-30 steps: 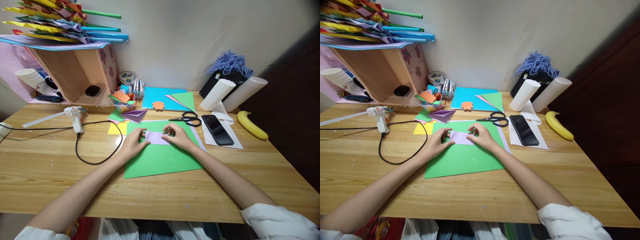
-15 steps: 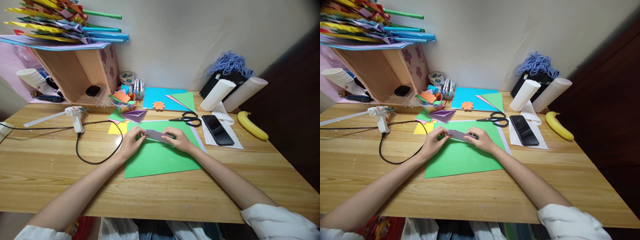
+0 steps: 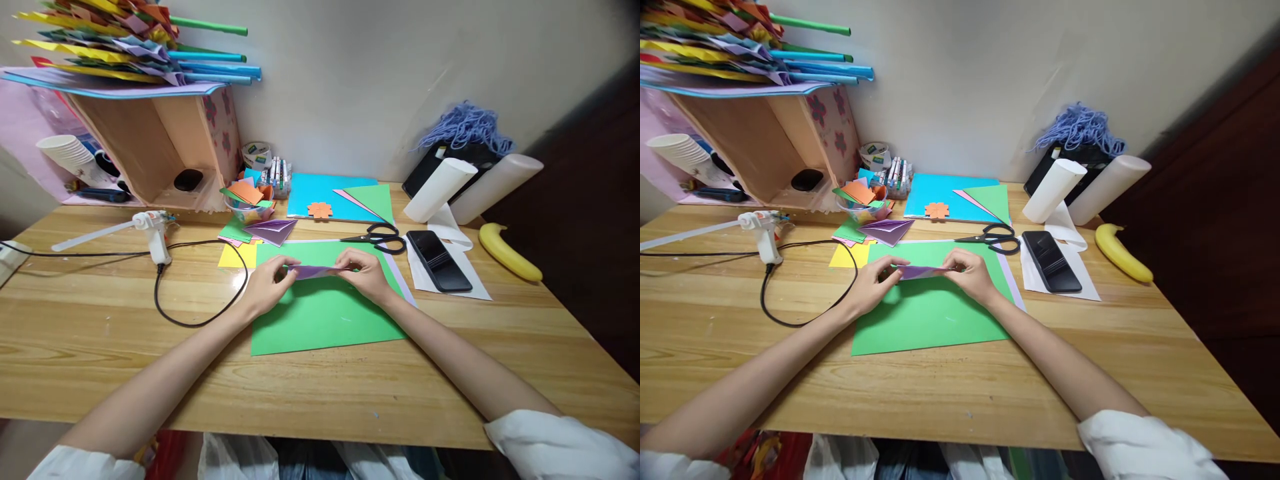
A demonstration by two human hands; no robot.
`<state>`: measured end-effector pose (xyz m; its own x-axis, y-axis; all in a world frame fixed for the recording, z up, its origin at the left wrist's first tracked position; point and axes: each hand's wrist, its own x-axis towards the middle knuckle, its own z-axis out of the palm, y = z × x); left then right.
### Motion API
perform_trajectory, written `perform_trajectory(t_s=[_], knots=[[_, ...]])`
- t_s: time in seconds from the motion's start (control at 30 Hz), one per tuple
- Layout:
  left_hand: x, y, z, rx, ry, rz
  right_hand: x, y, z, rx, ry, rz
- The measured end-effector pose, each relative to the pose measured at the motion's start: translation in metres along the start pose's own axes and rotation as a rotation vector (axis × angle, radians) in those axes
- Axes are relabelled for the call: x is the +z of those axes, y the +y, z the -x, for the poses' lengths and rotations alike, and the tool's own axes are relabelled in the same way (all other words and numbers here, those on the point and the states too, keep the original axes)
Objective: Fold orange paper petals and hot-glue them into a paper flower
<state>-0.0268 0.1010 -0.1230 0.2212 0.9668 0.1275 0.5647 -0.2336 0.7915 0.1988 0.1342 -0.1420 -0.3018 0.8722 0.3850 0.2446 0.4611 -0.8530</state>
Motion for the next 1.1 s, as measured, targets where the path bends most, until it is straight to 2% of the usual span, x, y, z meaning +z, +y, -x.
perform_trajectory(t_s=[0.07, 0.23, 0.37, 0.43, 0.5, 0.57, 0.63, 0.7, 0.8, 0.83, 0.9, 0.97, 1.03, 1.1], knots=[[0.001, -0.001, 0.0, 0.023, -0.021, -0.038, 0.0, -0.001, 0.001, -0.005, 0.0, -0.025], [0.004, -0.007, -0.003, 0.071, -0.002, -0.09, 0.001, -0.002, 0.0, 0.062, -0.105, -0.098], [0.004, -0.005, -0.003, 0.072, -0.016, -0.055, 0.001, -0.003, -0.002, 0.093, -0.038, 0.014], [0.004, -0.005, -0.002, 0.061, 0.001, -0.066, 0.001, -0.007, -0.001, -0.004, 0.011, 0.149], [0.005, -0.007, -0.002, 0.025, 0.064, -0.093, 0.004, -0.014, 0.002, -0.171, 0.018, 0.326], [0.006, -0.008, 0.0, -0.034, 0.133, -0.118, 0.009, -0.021, 0.008, -0.34, -0.05, 0.481], [0.009, -0.008, 0.002, -0.085, 0.152, -0.122, 0.017, -0.026, 0.015, -0.461, -0.168, 0.57], [0.013, -0.005, 0.006, -0.115, 0.125, -0.127, 0.025, -0.027, 0.019, -0.509, -0.249, 0.626], [0.016, 0.002, 0.011, -0.122, 0.061, -0.19, 0.027, -0.021, 0.017, -0.485, -0.265, 0.64], [0.016, 0.005, 0.012, -0.108, 0.07, -0.226, 0.025, -0.018, 0.015, -0.472, -0.261, 0.609], [0.013, 0.007, 0.013, -0.045, 0.164, -0.296, 0.017, -0.011, 0.008, -0.44, -0.281, 0.489], [0.007, 0.007, 0.011, 0.081, 0.259, -0.344, 0.009, -0.005, 0.002, -0.407, -0.34, 0.318], [0.001, 0.006, 0.008, 0.264, 0.203, -0.363, 0.002, -0.002, -0.003, -0.353, -0.402, 0.179], [-0.004, 0.005, 0.006, 0.439, 0.026, -0.386, -0.004, -0.001, -0.006, -0.285, -0.443, 0.112]])
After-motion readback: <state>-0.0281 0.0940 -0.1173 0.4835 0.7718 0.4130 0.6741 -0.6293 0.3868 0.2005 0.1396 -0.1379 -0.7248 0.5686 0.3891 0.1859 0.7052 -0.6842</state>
